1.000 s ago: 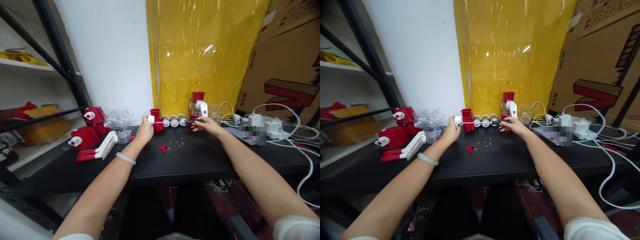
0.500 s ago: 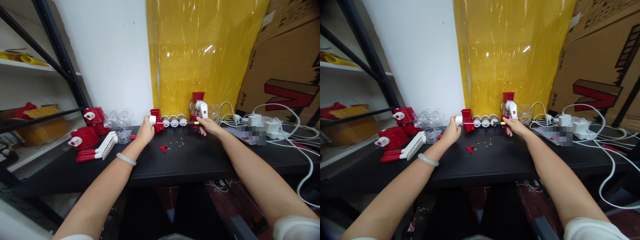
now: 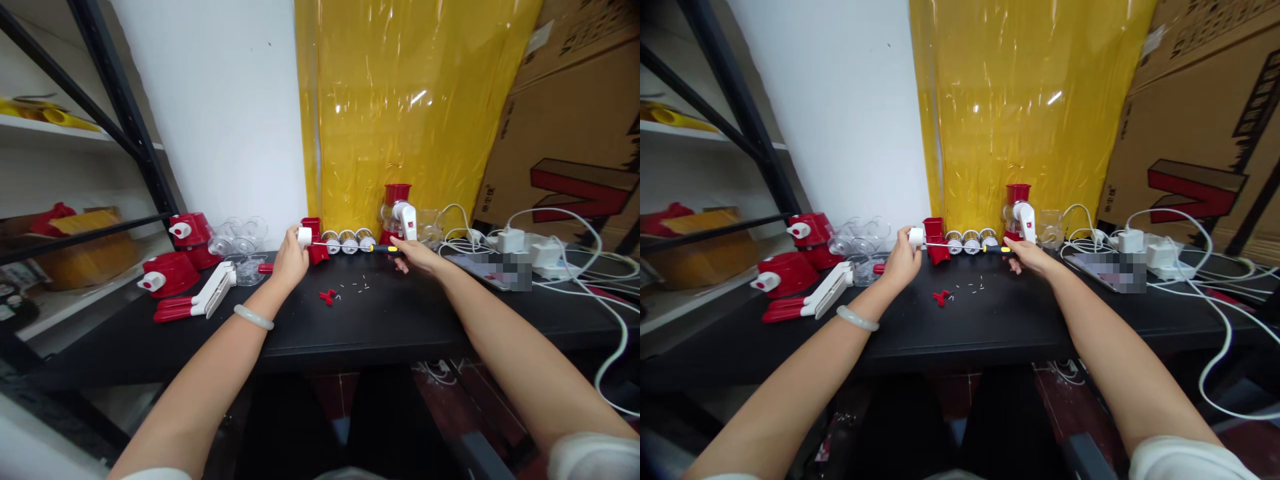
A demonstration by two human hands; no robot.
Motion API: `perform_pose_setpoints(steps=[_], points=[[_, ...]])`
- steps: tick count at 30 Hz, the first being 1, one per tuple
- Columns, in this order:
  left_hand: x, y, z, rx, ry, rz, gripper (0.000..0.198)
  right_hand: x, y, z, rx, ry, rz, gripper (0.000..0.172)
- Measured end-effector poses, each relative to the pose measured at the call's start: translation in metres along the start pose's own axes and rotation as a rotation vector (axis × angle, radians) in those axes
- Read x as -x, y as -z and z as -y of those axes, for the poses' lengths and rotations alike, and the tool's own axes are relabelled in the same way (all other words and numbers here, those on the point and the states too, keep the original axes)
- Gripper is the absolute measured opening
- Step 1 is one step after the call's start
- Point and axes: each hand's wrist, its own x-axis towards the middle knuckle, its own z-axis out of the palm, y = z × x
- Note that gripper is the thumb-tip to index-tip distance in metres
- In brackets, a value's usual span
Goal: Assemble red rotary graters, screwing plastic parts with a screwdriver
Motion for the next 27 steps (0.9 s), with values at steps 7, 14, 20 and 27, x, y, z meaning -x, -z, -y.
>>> perform_pose_setpoints(steps=[7, 14, 20, 27], points=[[-0.0006, -0.0017, 0.0023, -0.033, 0.064, 0.027, 0.053, 0.0038, -0.0018, 0.0023, -0.189, 0.130, 0.048, 0.058], [-0.0005, -0.0009, 0.0007, -0.012, 0.087, 0.059, 0.052, -0.0035, 0.0057, -0.0024, -0.155, 0.185, -0.017, 0.046], [-0.0018, -0.0010, 0.0017, -0.008, 0.088, 0.054, 0.052, -0.0035, 0.0053, -0.0018, -0.127, 0.189, -0.017, 0.042], [-0.0016, 0.0000, 0.0014, -0.026, 0.089, 0.056, 0.052, -0.0028, 0.0042, 0.0009, -0.116, 0.186, 0.013, 0.046]])
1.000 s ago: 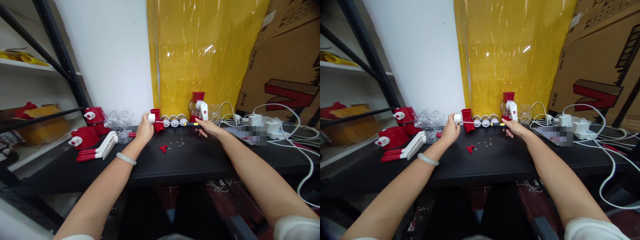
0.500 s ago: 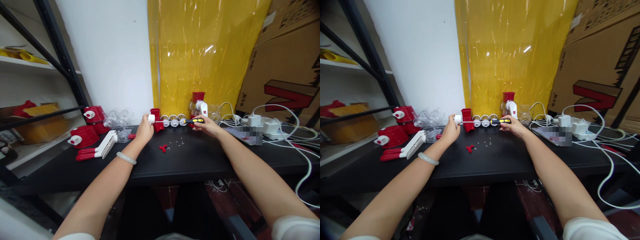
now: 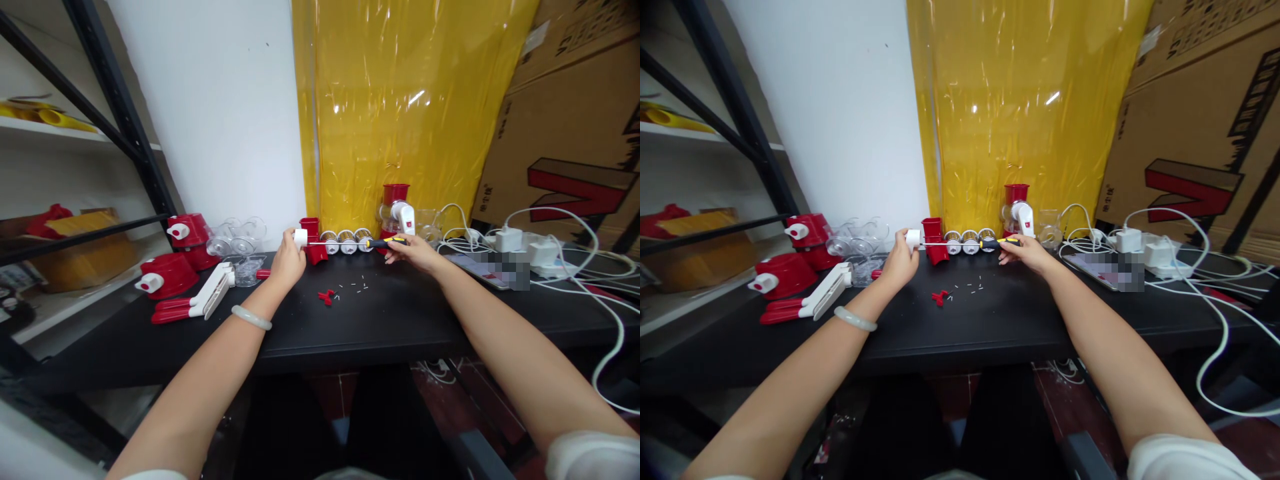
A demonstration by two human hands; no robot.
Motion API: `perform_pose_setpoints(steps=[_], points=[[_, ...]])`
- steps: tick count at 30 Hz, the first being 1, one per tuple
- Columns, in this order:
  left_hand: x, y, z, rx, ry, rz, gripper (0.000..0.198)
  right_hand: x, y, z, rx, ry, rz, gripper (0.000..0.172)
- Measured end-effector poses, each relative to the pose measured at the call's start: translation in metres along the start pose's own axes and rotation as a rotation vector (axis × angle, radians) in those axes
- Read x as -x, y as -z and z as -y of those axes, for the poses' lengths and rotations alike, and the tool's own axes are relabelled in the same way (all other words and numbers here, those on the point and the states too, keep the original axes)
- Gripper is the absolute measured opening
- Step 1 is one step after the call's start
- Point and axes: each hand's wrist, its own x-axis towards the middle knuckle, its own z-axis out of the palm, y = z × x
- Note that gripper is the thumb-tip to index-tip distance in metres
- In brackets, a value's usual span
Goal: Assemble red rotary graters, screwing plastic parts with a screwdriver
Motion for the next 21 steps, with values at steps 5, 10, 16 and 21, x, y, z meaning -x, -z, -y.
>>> perform_pose_setpoints(steps=[5, 10, 16, 21], points=[[0.0006, 0.0008, -0.0009, 0.003, -0.001, 0.008, 0.052, 0.0006, -0.0028, 0.0020, 0.029, 0.003, 0.021, 0.051], [0.0012, 0.0004, -0.0015, 0.015, -0.028, 0.001, 0.052, 0.0009, -0.0021, 0.0009, 0.097, -0.027, -0.001, 0.049], [0.0003, 0.0006, -0.0003, 0.026, -0.044, -0.018, 0.053, -0.0003, -0.0001, -0.0030, 0.147, -0.101, 0.040, 0.056], [0.0007, 0.0012, 0.0001, 0.039, -0.068, -0.040, 0.053, 0.0019, -0.0015, -0.0021, 0.173, -0.105, 0.037, 0.059]])
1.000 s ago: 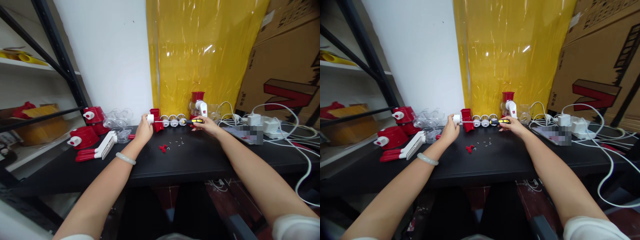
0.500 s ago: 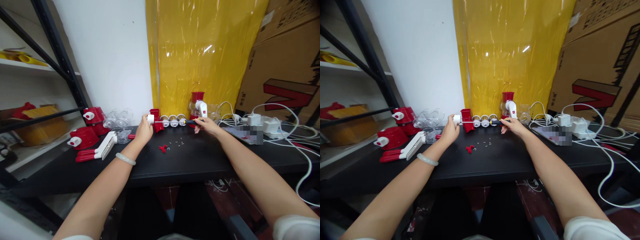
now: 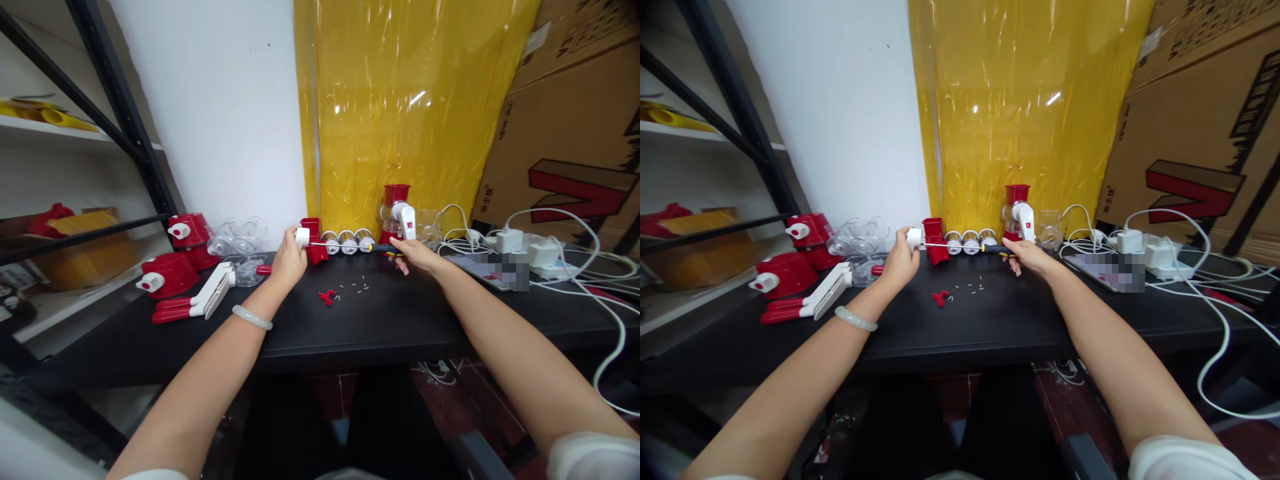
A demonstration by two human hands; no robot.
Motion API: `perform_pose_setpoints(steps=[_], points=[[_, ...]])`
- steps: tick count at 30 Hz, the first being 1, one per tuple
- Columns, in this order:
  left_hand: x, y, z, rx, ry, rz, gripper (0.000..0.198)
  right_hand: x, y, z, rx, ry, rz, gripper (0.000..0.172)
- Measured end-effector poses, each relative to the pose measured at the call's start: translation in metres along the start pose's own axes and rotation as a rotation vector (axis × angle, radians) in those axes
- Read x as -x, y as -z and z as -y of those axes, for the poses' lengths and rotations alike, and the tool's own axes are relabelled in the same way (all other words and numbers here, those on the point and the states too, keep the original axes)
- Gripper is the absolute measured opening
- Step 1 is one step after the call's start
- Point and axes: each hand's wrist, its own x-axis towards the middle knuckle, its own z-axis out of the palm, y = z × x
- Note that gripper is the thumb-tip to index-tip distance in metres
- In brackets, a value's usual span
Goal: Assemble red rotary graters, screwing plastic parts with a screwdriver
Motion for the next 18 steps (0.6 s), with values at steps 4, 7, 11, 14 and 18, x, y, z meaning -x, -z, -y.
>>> perform_pose_setpoints(steps=[4, 7, 11, 14, 18], points=[[0.0005, 0.0004, -0.0002, 0.000, 0.012, -0.009, 0.053, 0.0048, -0.0006, 0.0037, 0.021, -0.028, 0.033, 0.058], [0.0007, 0.0014, -0.0009, 0.009, 0.000, -0.025, 0.053, 0.0085, -0.0001, 0.0071, 0.016, -0.066, 0.083, 0.059], [0.0008, 0.0025, -0.0022, 0.031, -0.033, -0.053, 0.052, 0.0096, -0.0011, 0.0086, -0.002, -0.121, 0.130, 0.060], [0.0009, 0.0019, -0.0024, 0.034, -0.037, -0.059, 0.053, 0.0067, -0.0045, 0.0073, -0.052, -0.179, 0.080, 0.055], [0.0013, -0.0003, -0.0014, 0.036, 0.002, -0.065, 0.052, 0.0047, -0.0076, 0.0066, -0.233, -0.117, 0.019, 0.036]])
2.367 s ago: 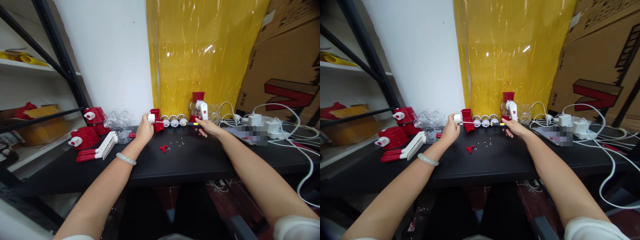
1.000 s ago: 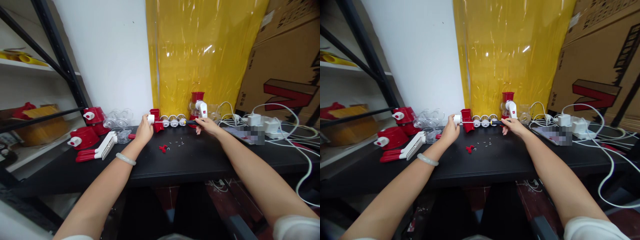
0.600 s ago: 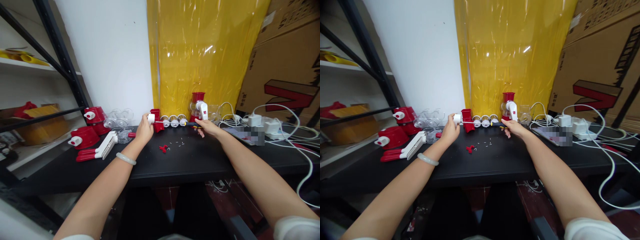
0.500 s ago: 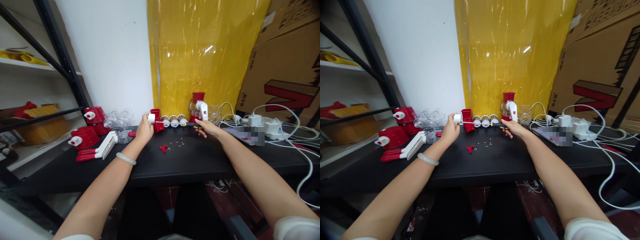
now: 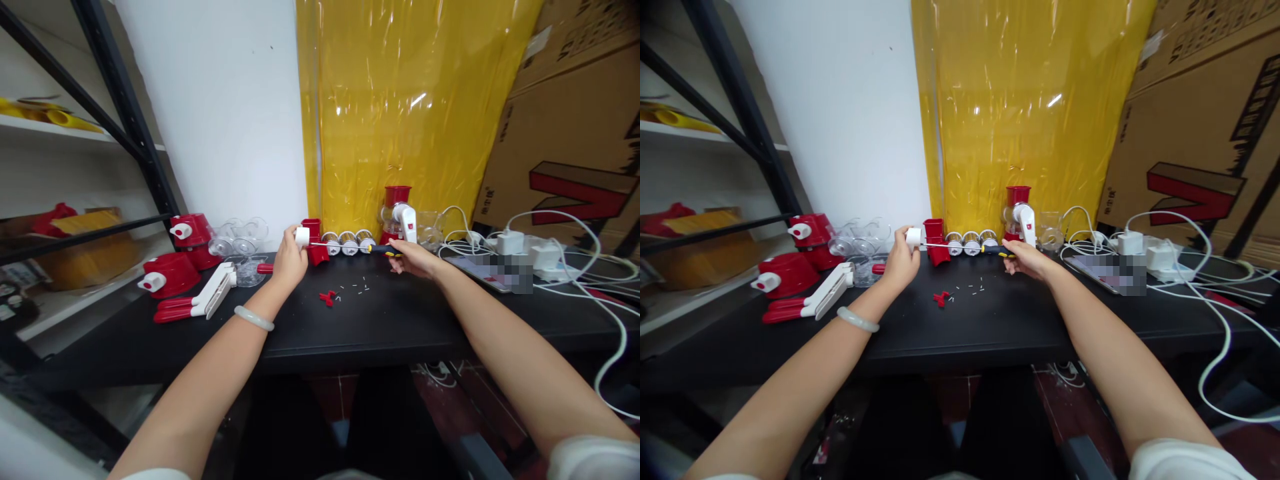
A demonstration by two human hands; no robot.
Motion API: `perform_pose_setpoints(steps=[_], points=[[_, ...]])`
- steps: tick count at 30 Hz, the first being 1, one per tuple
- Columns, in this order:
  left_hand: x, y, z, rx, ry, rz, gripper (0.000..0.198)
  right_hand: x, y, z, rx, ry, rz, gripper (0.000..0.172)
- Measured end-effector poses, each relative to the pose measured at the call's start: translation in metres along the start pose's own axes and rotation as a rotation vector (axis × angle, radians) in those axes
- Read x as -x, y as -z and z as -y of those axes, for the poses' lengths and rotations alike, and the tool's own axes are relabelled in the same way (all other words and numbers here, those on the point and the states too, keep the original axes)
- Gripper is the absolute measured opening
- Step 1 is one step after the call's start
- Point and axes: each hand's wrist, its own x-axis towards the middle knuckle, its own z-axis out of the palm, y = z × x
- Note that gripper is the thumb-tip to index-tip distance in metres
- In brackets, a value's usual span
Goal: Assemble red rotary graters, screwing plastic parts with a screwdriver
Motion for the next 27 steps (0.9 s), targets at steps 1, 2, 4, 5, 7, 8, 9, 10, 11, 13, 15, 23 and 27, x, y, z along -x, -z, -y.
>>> perform_pose_setpoints(steps=[1, 2, 4, 5, 7, 8, 9, 10, 11, 13, 15, 23, 27], points=[[0.0001, -0.0005, 0.0004, -0.001, 0.010, 0.004, 0.052, 0.0005, 0.0001, 0.0003, -0.035, 0.033, 0.017, 0.035], [0.0001, -0.0009, 0.0009, -0.004, 0.020, 0.011, 0.052, 0.0013, 0.0005, 0.0007, -0.057, 0.065, 0.035, 0.039], [0.0000, -0.0017, 0.0020, -0.010, 0.038, 0.031, 0.053, 0.0029, 0.0018, 0.0014, -0.068, 0.124, 0.053, 0.046], [-0.0001, -0.0021, 0.0026, -0.013, 0.047, 0.040, 0.053, 0.0033, 0.0024, 0.0016, -0.059, 0.149, 0.052, 0.047], [-0.0003, -0.0029, 0.0040, -0.018, 0.069, 0.057, 0.053, 0.0029, 0.0032, 0.0013, -0.016, 0.184, 0.041, 0.043], [-0.0004, -0.0033, 0.0046, -0.018, 0.080, 0.066, 0.053, 0.0023, 0.0034, 0.0010, 0.013, 0.195, 0.032, 0.042], [-0.0004, -0.0036, 0.0053, -0.016, 0.089, 0.074, 0.053, 0.0014, 0.0036, 0.0007, 0.043, 0.203, 0.021, 0.042], [-0.0005, -0.0038, 0.0058, -0.013, 0.094, 0.082, 0.053, 0.0005, 0.0038, 0.0004, 0.070, 0.208, 0.014, 0.043], [-0.0006, -0.0039, 0.0063, -0.007, 0.093, 0.087, 0.053, -0.0004, 0.0040, 0.0001, 0.091, 0.211, 0.011, 0.044], [-0.0008, -0.0037, 0.0070, 0.003, 0.074, 0.088, 0.052, -0.0018, 0.0045, -0.0003, 0.113, 0.209, 0.018, 0.046], [-0.0011, -0.0031, 0.0071, 0.011, 0.051, 0.085, 0.052, -0.0025, 0.0049, -0.0003, 0.118, 0.201, 0.032, 0.046], [-0.0021, 0.0007, 0.0043, 0.043, -0.003, 0.047, 0.053, 0.0014, 0.0046, 0.0024, 0.143, 0.064, 0.112, 0.052], [-0.0024, 0.0017, 0.0036, 0.055, -0.032, 0.023, 0.055, 0.0026, 0.0053, 0.0006, 0.131, 0.014, 0.114, 0.051]])
